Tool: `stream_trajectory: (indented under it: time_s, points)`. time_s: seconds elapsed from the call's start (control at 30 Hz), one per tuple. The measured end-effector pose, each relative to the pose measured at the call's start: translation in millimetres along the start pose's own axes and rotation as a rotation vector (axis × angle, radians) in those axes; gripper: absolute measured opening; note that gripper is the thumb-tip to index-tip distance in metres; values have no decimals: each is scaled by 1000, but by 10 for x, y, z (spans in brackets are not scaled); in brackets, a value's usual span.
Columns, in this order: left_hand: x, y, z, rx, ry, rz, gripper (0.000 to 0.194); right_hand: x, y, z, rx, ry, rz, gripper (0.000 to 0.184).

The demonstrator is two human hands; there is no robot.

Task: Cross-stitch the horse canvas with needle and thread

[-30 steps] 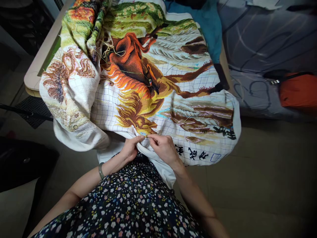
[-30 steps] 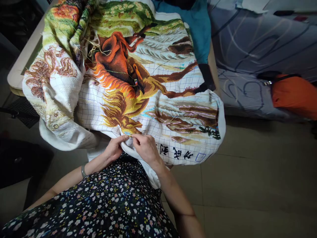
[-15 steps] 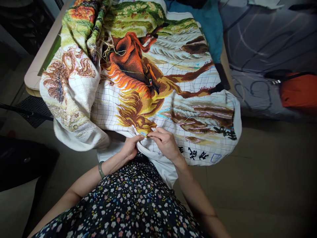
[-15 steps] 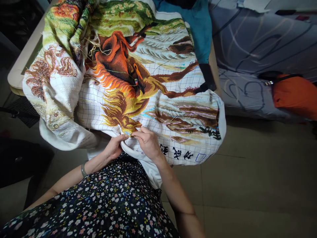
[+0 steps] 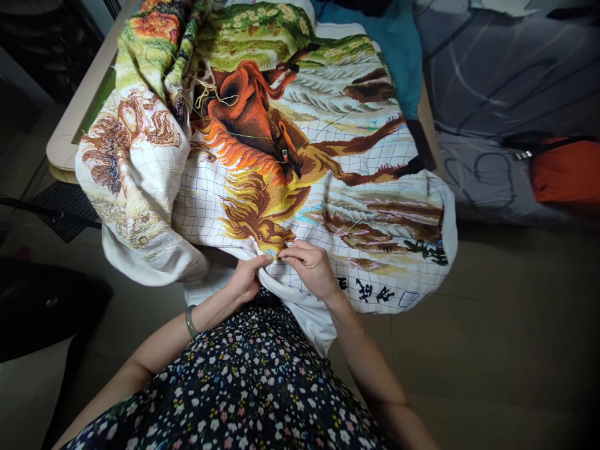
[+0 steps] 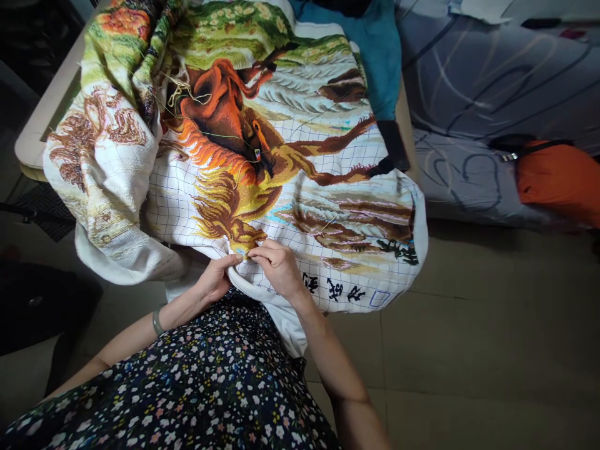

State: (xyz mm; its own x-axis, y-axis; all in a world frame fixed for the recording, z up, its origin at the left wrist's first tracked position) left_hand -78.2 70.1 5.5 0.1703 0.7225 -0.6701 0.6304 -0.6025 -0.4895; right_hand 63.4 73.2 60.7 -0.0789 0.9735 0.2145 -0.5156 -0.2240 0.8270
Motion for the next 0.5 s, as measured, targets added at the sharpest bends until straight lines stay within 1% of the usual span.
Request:
stream_trajectory:
  time_s: [0.1, 0.2, 0.27, 0.4, 0.47, 0.5]
  points:
    - [-6, -8, -7, 0, -7, 0, 60, 1, 7, -10, -12, 0, -1, 19]
    - [-26, -14, -24, -1, -20, -7, 58, -16, 65, -37, -75, -22, 1, 15]
    - [-45, -22, -39, 4, -6, -41, 58, -32, 136, -72, -158, -24, 17, 16]
    - [-77, -40, -53, 22, 59, -143, 63, -47, 271, -189, -425, 66, 57, 21]
    - [-82, -45, -45, 21, 64, -161, 66, -37, 329, -212, -502, 55, 69, 22]
    - [-84, -49, -39, 16, 58, -163, 66, -32, 367, -205, -483, 32, 83, 23]
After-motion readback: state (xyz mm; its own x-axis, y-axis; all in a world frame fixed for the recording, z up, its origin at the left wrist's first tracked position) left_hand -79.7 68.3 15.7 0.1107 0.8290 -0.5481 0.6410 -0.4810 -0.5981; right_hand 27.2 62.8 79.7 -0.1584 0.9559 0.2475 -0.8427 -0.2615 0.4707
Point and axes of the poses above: each hand's wrist, its own x-axis towards the middle knuckle, its own z-axis out of the back of the hand, y = z × x, the point moved 4 cm from there along x, towards the middle knuckle, and after that the axes turned 7 degrees about -y, right-handed, at the moved point
